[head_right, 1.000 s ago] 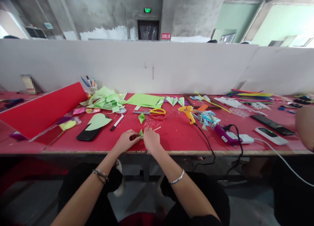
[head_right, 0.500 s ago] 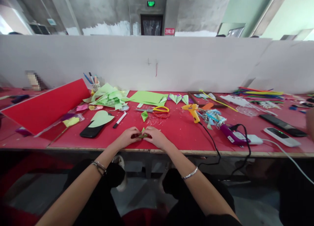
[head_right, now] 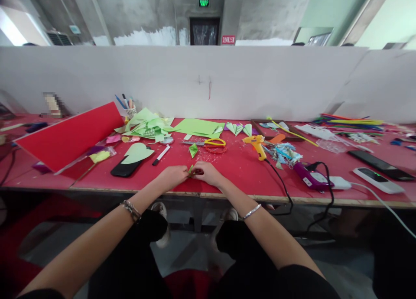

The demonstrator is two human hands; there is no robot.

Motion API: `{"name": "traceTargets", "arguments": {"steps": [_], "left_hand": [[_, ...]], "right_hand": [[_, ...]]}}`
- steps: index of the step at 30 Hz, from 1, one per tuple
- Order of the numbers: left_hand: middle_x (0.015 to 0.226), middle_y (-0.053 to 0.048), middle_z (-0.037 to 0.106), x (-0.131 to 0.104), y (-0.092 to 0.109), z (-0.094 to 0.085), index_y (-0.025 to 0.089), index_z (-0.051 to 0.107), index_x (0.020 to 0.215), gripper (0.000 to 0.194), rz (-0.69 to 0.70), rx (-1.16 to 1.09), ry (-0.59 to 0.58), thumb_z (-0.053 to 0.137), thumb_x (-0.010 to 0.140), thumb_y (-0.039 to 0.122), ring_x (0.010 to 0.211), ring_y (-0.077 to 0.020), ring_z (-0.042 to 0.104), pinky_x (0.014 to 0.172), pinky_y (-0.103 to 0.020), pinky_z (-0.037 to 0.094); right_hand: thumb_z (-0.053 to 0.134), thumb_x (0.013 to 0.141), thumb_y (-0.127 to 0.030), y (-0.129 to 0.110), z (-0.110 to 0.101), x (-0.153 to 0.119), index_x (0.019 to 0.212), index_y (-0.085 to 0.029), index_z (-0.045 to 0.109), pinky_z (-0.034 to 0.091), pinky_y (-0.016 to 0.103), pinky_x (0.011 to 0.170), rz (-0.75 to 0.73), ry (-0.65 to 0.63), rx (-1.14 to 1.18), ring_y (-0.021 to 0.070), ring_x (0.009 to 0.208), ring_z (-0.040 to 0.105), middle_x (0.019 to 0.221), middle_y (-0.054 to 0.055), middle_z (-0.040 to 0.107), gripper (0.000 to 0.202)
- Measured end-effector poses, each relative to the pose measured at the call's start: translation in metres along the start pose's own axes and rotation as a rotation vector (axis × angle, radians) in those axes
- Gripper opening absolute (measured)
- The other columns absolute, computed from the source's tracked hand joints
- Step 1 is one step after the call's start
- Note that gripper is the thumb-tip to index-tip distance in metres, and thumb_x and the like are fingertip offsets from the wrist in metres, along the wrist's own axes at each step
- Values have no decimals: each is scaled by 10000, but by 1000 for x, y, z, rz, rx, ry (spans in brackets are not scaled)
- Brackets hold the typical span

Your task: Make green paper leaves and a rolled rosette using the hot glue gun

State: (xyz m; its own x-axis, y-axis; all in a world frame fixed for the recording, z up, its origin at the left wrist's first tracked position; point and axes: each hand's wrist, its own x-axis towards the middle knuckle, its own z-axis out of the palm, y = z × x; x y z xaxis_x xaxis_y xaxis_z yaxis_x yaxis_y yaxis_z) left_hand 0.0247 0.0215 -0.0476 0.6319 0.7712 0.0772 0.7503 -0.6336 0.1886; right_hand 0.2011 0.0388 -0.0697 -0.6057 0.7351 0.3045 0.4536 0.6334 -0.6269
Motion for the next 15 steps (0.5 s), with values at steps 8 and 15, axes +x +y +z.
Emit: {"name": "traceTargets", "arguments": {"steps": [8,15], "left_hand": [[841,-76,594,-10,1,2,129,626,848,206,-80,-67,95,447,834,231,794,-163,561,703,-236,405],[755,-55,634,1,-7,-2,130,633,759,160,-79,-168,78,514,784,234,714,-156,564,646,-227,387]], "right_hand": [[556,760,-223,-3,-1,3,760,-141,641,416,240,690,23,10,-5,125,722,547,766,36,610,118],[566,744,-193,-2,-4,9,739,-127,647,408,237,688,53,-35,-15,123,706,543,738,37,617,104]]}}
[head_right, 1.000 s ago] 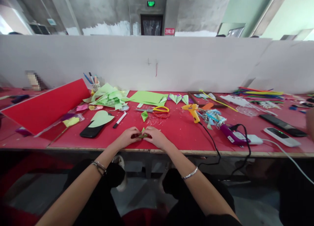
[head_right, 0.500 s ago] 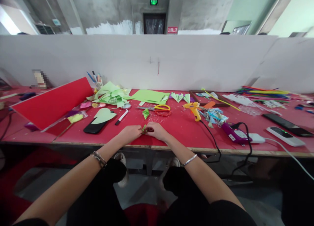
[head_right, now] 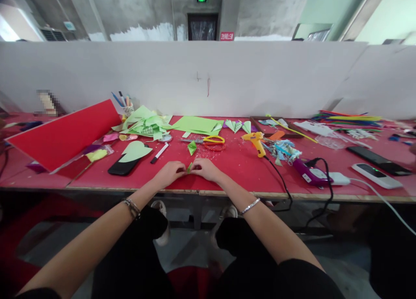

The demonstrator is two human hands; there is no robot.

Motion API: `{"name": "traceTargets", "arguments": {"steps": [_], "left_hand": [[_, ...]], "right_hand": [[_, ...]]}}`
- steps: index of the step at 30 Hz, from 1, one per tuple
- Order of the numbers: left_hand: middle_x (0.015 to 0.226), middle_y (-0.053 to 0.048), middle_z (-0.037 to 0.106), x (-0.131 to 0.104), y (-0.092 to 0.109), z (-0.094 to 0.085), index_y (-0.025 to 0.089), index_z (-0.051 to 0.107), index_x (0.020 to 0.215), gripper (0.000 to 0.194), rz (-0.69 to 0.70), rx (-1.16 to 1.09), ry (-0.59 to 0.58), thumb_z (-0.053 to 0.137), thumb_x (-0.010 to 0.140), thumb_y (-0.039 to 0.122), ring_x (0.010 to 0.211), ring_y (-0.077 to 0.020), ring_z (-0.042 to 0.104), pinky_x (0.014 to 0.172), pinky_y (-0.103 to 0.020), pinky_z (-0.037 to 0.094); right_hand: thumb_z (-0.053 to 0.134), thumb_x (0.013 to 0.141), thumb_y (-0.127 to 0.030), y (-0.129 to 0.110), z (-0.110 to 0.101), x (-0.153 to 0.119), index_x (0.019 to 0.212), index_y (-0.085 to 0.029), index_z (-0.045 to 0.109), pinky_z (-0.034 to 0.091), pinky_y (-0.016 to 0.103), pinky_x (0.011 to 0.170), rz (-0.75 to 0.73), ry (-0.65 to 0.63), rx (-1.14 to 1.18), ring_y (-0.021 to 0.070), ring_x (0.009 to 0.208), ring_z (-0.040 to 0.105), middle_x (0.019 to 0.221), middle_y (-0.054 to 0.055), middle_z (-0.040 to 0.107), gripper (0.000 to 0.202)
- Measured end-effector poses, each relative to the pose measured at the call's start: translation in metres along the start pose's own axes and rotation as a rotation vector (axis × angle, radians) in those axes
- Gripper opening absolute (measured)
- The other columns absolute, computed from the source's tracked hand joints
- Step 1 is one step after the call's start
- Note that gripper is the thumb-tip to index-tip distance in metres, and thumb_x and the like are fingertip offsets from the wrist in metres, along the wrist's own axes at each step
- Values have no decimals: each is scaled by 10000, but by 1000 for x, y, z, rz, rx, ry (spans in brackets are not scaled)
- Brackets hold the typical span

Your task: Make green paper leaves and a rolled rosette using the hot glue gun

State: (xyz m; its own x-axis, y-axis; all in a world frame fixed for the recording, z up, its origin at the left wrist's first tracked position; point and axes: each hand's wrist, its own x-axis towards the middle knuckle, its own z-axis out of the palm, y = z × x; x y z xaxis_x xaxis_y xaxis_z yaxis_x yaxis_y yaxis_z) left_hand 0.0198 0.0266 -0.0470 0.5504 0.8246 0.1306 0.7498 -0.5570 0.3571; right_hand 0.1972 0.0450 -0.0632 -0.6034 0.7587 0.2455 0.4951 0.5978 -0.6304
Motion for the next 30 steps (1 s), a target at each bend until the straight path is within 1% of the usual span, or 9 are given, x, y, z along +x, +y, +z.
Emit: {"name": "traceTargets", "arguments": {"steps": [6,10,14,17,19,21,25,28,30], "left_hand": [[685,-26,649,13,-3,-6,133,630,717,105,-34,-51,-97,550,722,201,634,-131,563,543,-188,362],[682,-23,651,17,-8,-8,130,633,728,108,-49,-58,-132,547,707,192,616,-128,569,513,-177,363],[789,-28,645,11,-6,-6,148,617,820,125,-1,-29,-81,523,743,179,723,-137,578,623,-191,401],[864,-70,615,1,1,0,150,600,835,123,11,39,-13,498,788,201,838,-176,554,734,-247,403],[870,-96,594,-5,5,5,138,596,809,138,-1,86,22,470,810,196,887,-203,533,773,-285,393],[870,-102,580,-8,8,9,131,594,800,157,-15,112,42,444,822,175,897,-210,524,776,-296,392],[860,-80,569,-8,8,11,137,595,826,172,-35,109,66,425,831,160,829,-177,534,742,-272,407],[825,-61,570,-6,5,11,141,601,803,160,-34,90,78,443,822,154,804,-161,533,735,-261,408],[810,-59,570,-5,3,11,139,603,787,154,-27,77,84,453,816,151,797,-161,531,733,-262,407]], "right_hand": [[538,754,-215,1,0,2,753,-119,650,392,227,682,62,-18,-16,121,712,533,746,40,607,147],[550,718,-215,3,-2,11,717,-108,655,345,206,564,115,-84,-36,110,608,491,635,9,584,151],[560,679,-177,7,-5,22,630,-107,647,302,201,511,132,-178,-33,86,514,436,516,-27,536,121],[573,657,-150,7,-7,27,630,-104,643,321,197,521,127,-204,-13,85,522,455,531,-22,558,88],[569,669,-153,7,-6,25,675,-103,642,347,195,541,115,-186,2,93,561,486,586,-7,587,88],[555,696,-164,6,-4,20,739,-107,634,369,196,562,98,-146,13,97,596,505,645,5,602,107],[527,750,-204,7,1,3,833,-120,612,390,205,582,62,-40,9,96,612,503,711,15,593,145],[532,763,-221,7,4,-4,842,-126,607,399,213,590,35,15,-18,98,613,496,725,19,575,144],[540,764,-216,7,4,-5,822,-133,608,404,218,603,12,23,-42,103,626,498,723,18,568,122]]}}
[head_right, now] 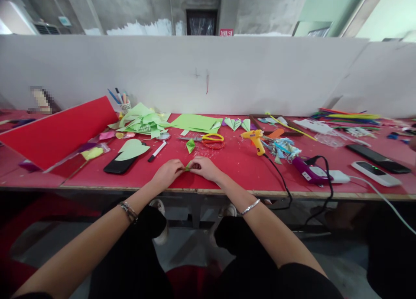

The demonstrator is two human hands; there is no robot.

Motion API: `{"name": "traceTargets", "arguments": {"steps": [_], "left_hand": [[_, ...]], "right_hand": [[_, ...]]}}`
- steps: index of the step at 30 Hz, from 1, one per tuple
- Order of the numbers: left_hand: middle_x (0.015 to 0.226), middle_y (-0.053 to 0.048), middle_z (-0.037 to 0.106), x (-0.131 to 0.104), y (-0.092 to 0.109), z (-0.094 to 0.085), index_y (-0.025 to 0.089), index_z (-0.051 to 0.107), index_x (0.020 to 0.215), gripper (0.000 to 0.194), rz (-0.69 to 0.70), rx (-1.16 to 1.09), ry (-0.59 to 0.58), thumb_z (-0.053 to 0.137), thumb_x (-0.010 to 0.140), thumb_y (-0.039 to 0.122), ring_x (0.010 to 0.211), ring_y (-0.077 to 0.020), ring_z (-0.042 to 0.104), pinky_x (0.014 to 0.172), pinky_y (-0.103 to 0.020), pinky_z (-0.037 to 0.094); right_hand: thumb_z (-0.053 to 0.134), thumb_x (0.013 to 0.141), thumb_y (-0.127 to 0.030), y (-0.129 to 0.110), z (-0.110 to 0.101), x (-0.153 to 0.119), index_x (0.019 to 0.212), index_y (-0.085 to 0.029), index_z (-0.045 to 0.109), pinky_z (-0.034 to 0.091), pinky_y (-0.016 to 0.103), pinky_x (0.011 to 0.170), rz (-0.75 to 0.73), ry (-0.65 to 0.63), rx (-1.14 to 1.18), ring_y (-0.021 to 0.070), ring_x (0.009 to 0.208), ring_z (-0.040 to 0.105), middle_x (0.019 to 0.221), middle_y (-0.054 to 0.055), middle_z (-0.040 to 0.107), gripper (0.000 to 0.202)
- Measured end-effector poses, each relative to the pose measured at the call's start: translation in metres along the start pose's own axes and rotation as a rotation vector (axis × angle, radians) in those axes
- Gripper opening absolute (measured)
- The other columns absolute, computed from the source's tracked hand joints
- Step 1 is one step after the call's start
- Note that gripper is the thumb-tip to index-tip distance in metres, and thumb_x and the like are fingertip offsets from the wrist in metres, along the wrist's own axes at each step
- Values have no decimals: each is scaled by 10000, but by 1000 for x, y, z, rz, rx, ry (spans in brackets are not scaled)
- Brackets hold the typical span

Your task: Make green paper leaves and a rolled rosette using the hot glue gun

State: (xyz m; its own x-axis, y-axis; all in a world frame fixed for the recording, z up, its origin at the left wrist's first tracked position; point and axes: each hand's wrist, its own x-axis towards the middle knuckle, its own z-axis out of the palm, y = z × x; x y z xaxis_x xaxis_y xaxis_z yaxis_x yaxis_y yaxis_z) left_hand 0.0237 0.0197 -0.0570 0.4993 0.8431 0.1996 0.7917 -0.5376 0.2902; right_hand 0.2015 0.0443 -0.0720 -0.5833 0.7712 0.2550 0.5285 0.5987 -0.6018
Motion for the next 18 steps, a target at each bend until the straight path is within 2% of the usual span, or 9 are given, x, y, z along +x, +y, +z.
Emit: {"name": "traceTargets", "arguments": {"steps": [6,9,18], "left_hand": [[786,-51,562,4,-6,-3,125,589,818,140,37,-39,-25,558,766,251,721,-154,533,656,-244,416],[781,-46,560,6,-7,-5,124,573,835,114,45,-32,-33,541,778,217,722,-153,530,656,-243,412],[819,-84,563,5,2,-4,116,566,810,118,52,63,-22,458,818,163,801,-202,533,693,-291,395]], "right_hand": [[499,803,-188,-3,1,2,808,-139,596,391,266,739,-67,-8,-99,140,770,491,789,45,560,109],[461,823,-175,-3,3,2,822,-135,582,378,284,767,-71,1,-136,146,785,471,811,54,544,127],[505,773,-127,0,2,3,819,-129,561,386,242,675,-68,6,-126,127,716,474,758,29,530,73]]}}
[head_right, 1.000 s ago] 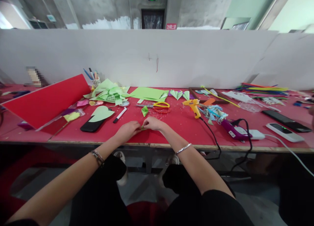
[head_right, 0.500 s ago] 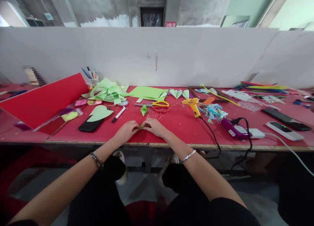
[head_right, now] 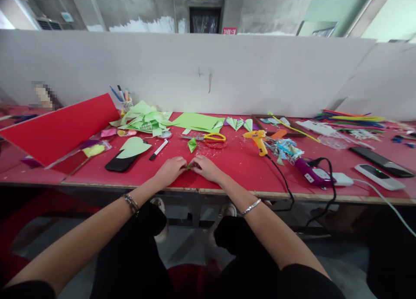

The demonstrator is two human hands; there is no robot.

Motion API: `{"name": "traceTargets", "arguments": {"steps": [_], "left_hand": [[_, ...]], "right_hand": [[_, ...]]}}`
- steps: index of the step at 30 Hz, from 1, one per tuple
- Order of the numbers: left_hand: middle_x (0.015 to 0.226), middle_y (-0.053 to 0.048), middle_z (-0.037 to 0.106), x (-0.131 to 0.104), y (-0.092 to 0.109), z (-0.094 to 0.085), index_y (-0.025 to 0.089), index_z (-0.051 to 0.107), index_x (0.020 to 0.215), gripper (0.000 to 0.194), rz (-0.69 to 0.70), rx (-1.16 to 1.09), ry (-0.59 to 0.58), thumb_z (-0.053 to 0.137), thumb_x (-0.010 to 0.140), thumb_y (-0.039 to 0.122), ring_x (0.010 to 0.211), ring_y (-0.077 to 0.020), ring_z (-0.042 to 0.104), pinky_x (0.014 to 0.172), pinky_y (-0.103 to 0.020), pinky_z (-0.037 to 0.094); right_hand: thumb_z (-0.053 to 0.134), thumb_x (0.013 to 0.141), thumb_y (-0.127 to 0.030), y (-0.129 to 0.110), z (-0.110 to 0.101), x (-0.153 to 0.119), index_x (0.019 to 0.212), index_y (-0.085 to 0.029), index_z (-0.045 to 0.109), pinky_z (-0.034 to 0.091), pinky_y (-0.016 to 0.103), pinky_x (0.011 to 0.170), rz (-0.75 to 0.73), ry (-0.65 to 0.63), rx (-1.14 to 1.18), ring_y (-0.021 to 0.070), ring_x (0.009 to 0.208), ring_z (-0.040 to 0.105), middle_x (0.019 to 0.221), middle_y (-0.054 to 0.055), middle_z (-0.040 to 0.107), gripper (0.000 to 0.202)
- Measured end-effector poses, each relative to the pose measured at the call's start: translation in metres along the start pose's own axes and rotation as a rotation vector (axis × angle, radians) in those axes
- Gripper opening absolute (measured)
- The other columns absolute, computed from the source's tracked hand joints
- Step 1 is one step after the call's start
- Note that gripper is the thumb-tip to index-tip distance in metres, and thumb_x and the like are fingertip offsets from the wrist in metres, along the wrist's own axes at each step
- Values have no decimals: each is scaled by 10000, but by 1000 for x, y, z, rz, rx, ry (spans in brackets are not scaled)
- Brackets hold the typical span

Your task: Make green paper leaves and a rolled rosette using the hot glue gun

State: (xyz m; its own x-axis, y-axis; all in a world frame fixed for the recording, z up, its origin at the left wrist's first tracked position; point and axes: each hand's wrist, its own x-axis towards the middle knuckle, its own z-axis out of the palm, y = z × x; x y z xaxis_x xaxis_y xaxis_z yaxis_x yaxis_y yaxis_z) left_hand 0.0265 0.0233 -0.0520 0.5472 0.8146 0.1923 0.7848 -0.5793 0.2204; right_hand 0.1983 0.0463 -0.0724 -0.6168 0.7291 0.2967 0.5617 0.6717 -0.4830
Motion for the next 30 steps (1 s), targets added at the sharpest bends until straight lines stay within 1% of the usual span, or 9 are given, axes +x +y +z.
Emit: {"name": "traceTargets", "arguments": {"steps": [4,9,12,15,17,19,25,27,30], "left_hand": [[813,-76,598,5,-5,-4,119,572,810,120,20,-11,-33,480,816,195,774,-180,559,685,-265,404],[801,-43,624,13,-16,-8,137,574,830,117,98,-29,-92,521,800,237,750,-146,574,669,-218,412],[842,-71,609,12,-18,-3,127,565,877,144,125,5,-87,510,805,239,784,-171,563,688,-247,415],[888,-114,587,7,-15,4,105,555,910,179,129,39,-59,427,846,212,866,-207,540,762,-309,403],[901,-121,581,5,-13,7,104,554,915,194,131,43,-44,385,860,181,902,-213,526,805,-336,386],[892,-113,584,5,-13,7,108,562,891,182,130,27,-40,393,854,167,899,-206,527,811,-329,383],[782,-44,639,17,-25,-3,130,596,784,163,90,-108,-75,485,812,246,731,-140,581,656,-214,416],[748,-29,655,21,-29,-5,134,605,772,172,73,-146,-96,503,797,270,692,-129,593,613,-193,416],[770,-28,665,22,-31,-4,134,598,816,176,61,-169,-100,499,796,279,694,-121,601,602,-180,419]], "right_hand": [[534,762,-147,1,-2,2,795,-142,560,379,228,633,3,-2,14,119,673,476,727,14,539,42],[518,777,-142,1,-3,5,776,-136,563,376,242,657,-14,-29,13,129,700,487,752,36,569,45],[510,777,-125,4,-4,9,773,-133,570,381,244,666,-18,-62,20,131,708,503,758,39,586,61],[509,779,-131,8,-5,12,778,-130,581,389,241,665,-8,-86,34,129,707,523,759,39,602,72],[519,772,-135,10,-4,13,780,-128,585,391,234,656,-3,-90,43,124,697,527,755,35,605,66],[527,767,-138,10,-3,12,790,-128,583,385,226,636,-1,-76,44,117,673,517,737,25,594,62],[538,773,-181,7,3,3,869,-139,565,349,201,553,1,24,18,97,579,447,668,-13,513,109],[542,777,-201,7,4,1,840,-145,569,354,203,565,0,53,6,96,591,447,690,-6,509,89],[525,791,-195,7,4,0,805,-147,571,368,215,605,-10,87,-18,110,656,469,746,18,518,68]]}}
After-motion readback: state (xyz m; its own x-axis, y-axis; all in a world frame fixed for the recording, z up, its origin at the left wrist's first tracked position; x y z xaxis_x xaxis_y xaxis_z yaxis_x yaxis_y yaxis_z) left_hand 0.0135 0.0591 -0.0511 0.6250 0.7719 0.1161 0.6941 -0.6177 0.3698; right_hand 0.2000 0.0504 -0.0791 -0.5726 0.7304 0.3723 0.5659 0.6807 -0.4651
